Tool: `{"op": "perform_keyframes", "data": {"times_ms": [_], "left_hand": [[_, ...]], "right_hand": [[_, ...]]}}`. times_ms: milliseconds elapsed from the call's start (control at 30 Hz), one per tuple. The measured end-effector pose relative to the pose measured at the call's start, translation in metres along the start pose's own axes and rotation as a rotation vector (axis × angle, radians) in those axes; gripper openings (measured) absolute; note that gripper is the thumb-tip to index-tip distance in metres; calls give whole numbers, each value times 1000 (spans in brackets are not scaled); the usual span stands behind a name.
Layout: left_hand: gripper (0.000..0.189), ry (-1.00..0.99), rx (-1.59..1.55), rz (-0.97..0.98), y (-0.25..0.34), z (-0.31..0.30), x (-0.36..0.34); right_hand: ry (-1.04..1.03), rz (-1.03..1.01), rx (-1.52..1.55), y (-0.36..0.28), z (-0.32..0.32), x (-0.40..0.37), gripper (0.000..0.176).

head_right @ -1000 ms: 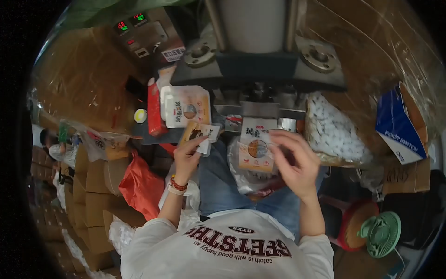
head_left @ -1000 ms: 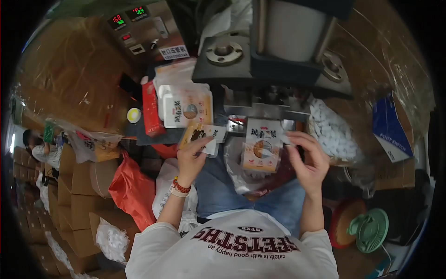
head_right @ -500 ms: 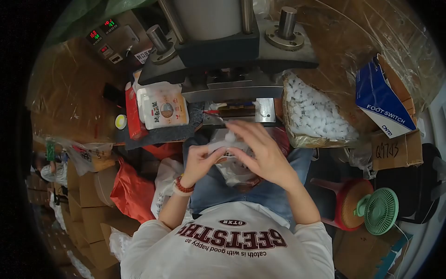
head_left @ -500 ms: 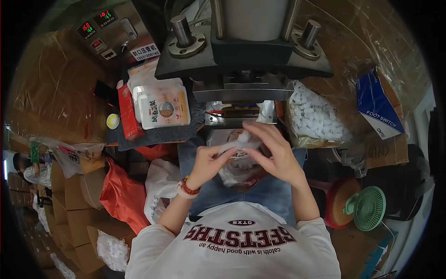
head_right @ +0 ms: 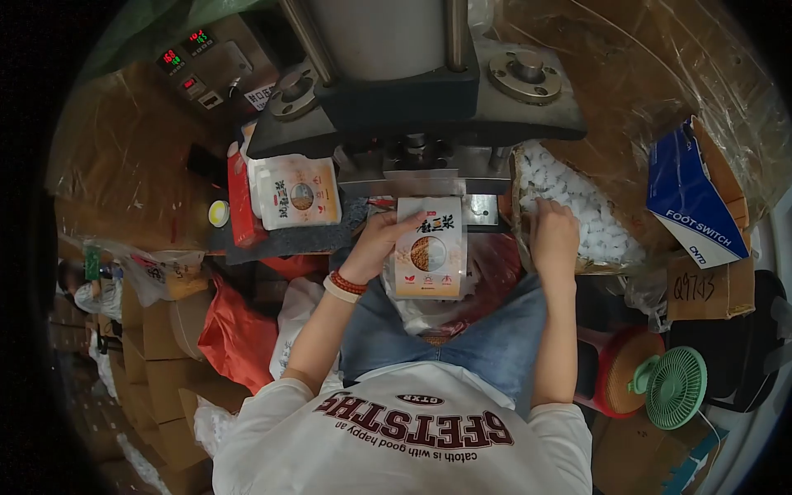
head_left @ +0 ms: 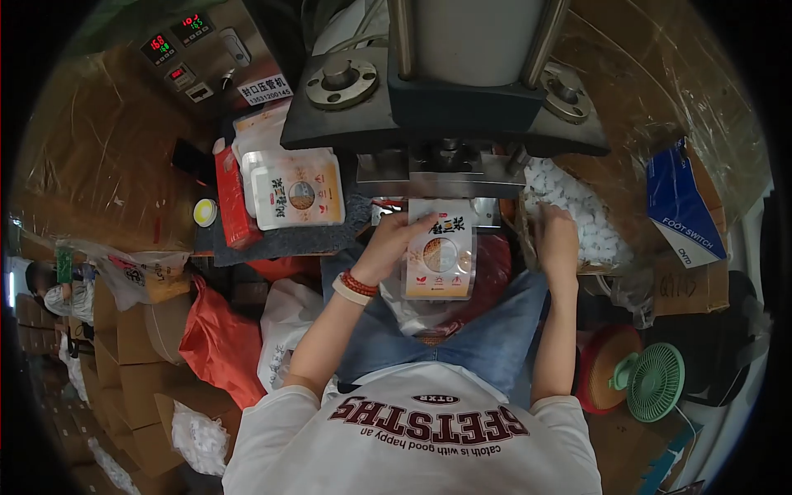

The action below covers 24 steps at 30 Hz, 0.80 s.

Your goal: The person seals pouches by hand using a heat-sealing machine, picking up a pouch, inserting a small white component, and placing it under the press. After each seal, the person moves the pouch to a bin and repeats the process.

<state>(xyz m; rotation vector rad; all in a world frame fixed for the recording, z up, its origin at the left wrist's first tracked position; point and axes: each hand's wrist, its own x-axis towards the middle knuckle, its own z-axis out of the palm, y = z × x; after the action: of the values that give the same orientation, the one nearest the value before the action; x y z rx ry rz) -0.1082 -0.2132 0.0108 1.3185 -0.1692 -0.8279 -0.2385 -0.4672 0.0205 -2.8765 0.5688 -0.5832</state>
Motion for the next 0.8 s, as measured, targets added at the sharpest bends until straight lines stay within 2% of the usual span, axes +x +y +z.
{"op": "perform_keyframes", "data": {"times_ms": [33, 67, 133, 167, 233, 267, 333, 367, 400, 433, 467, 500, 533, 567, 600, 667, 800], "left_hand": [[29, -25, 228, -58, 10, -7, -5], [38, 64, 324, 53, 15, -17, -14], [44, 587, 1032, 639, 24, -50, -29], [44, 588, 1034, 635, 24, -65, -38], [45, 752, 1814, 748, 16, -90, -55], [45, 753, 1817, 745, 6, -100, -61], [41, 396, 1560, 759, -7, -110, -72], [33, 414, 1459, 713, -9, -105, -81], [33, 410, 1458, 706, -10, -101, -85], [35, 409, 1309, 667, -10, -97, -87], [36, 408, 1161, 630, -10, -92, -88], [36, 408, 1160, 635, -7, -85, -88], [36, 409, 1193, 780, -4, -75, -90], [35, 407, 1221, 924, -2, -64, -93], [35, 399, 1218, 925, 1, -52, -95], [35, 386, 1284, 1059, 7, -33, -101], [29, 401, 1330, 1087, 23, -25, -111]], "right_hand": [[64, -79, 6, 0, -5, 2, 24], [66, -89, 8, -3, -9, 2, 24], [209, 102, 484, -12, -17, -5, 21], [205, 103, 487, -19, -21, -9, 21], [189, 250, 1246, -39, -32, -17, 20], [186, 251, 1249, -48, -38, -22, 20], [39, 122, 1469, -67, -46, -30, 21], [-13, 109, 1494, -74, -45, -35, 24], [-44, 67, 1452, -87, -51, -37, 24], [-73, 20, 1410, -98, -58, -38, 25], [-63, -36, 1140, -102, -57, -40, 29], [24, -230, 949, -110, -57, -37, 30], [107, -410, 748, -118, -56, -32, 31], [111, -502, 678, -124, -51, -28, 29], [112, -496, 674, -129, -44, -26, 29], [29, -628, 570, -135, -34, -25, 25], [85, -678, 627, -134, -56, -26, 23]]}}
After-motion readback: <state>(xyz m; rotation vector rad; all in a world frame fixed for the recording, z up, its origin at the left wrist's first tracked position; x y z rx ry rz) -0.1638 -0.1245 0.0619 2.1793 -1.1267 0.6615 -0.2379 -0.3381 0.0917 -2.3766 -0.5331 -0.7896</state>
